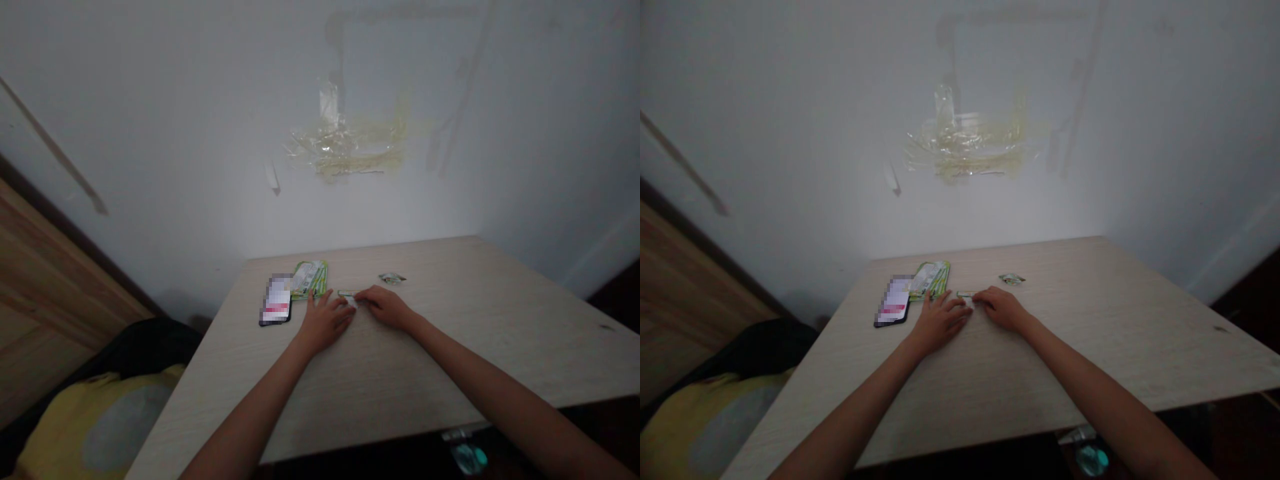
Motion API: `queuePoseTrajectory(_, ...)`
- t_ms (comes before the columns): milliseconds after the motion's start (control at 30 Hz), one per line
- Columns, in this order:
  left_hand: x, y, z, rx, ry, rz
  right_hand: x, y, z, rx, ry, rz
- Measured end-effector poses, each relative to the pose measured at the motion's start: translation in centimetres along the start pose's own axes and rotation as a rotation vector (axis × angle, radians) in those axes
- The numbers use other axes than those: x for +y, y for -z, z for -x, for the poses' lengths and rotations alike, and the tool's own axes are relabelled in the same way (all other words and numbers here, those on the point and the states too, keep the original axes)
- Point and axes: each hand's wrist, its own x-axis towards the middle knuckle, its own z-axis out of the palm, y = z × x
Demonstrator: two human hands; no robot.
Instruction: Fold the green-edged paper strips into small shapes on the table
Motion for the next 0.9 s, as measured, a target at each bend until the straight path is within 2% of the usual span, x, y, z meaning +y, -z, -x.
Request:
queuePoseTrajectory(333, 0.1, -0.8, 0.1, 0.008, 0.036, 0.032, 0.4, 0.0, 0.0, 0.023, 0.012, -0.06)
queuePoseTrajectory(600, -0.2, -1.2, -0.2, 0.001, 0.047, 0.049, 0.4, -0.2, 0.0, 0.06, -0.046, -0.092)
queuePoseTrajectory(900, -0.6, -1.7, -0.4, -0.068, 0.081, 0.102, 0.3, 0.0, 0.0, 0.041, -0.026, -0.116)
